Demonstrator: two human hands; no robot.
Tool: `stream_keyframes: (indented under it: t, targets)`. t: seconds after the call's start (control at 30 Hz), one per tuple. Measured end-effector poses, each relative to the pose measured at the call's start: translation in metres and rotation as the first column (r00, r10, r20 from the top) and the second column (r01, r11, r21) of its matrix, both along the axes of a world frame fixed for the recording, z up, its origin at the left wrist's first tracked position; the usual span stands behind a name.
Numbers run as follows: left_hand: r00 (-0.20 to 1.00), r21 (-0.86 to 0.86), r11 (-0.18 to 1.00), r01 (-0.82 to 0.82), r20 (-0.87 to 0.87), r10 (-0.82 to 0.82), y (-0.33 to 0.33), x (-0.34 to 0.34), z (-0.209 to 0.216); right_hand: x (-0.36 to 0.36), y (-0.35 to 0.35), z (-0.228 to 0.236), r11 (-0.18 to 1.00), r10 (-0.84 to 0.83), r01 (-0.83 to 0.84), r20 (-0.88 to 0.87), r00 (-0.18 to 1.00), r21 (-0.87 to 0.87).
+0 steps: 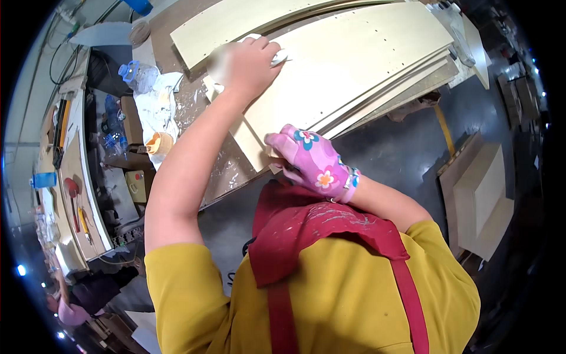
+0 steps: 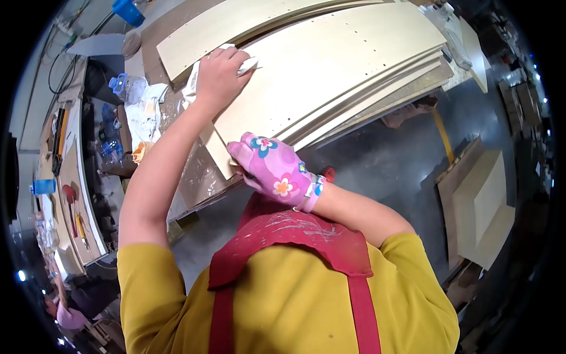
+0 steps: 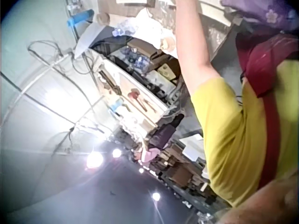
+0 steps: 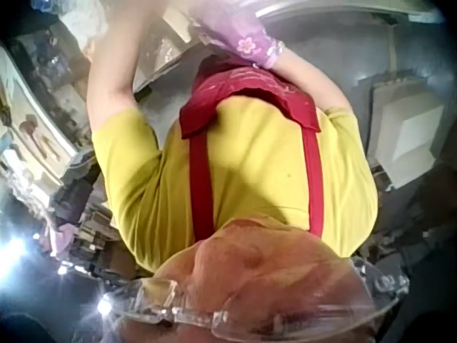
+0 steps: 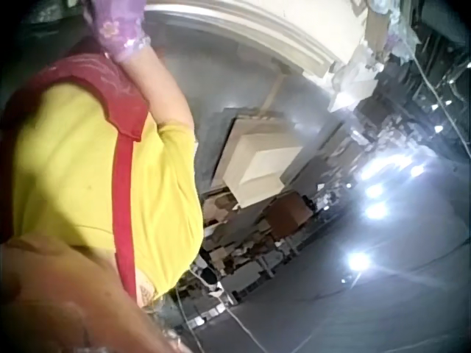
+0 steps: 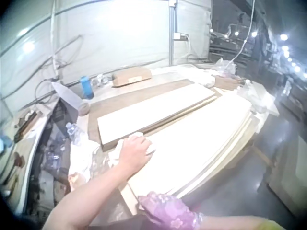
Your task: The person applies a finish to several light-colored wooden panels using a sponge and wipes the surface with a white cloth. The person repeatedly dips the sponge into a container and spreads the finish across the panels, then wipes them down.
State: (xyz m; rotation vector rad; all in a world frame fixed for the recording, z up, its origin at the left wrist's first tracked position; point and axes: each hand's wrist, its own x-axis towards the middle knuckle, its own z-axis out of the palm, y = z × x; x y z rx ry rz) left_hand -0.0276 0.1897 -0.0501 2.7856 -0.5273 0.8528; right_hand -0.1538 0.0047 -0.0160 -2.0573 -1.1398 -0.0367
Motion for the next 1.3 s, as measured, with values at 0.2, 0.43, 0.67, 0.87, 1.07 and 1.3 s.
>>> stream_keyframes:
  t: [0.2,0.43,0.67,0.87,1.07,1.3]
  targets:
    - [1.0,0.002,1.0,-0.012,0.001,0.012,0.003,0.001,-0.009,-0.009,-0.003,0.015,0.991,-0.059,0.052,-0.056,0.997,-0.124]
    - [0.999,0.011,0.999,-0.031,-0.019,0.031,0.002,-0.001,-0.008,-0.01,-0.006,0.021,0.969,-0.044,0.041,-0.006,0.999,-0.245]
    - [0.949,-0.433,0.893,-0.123,-0.315,-0.022,0.009,0.002,0.008,0.021,-0.059,0.032,0.954,-0.252,0.297,-0.447,0.859,0.033]
    - [0.918,-0.662,0.735,-0.145,-0.367,-0.15,0.014,-0.058,0.039,0.072,-0.121,0.027,0.739,-0.228,0.575,-0.673,0.704,0.351]
    - [0.898,-0.156,0.986,0.06,-0.422,-0.122,-0.025,-0.165,0.036,0.143,-0.159,0.009,0.641,-0.025,0.617,-0.79,0.613,0.457]
    - [0.811,-0.721,0.381,-0.579,-0.558,0.177,-0.048,-0.194,0.11,0.239,-0.188,0.023,0.744,0.122,0.424,-0.729,0.673,0.516]
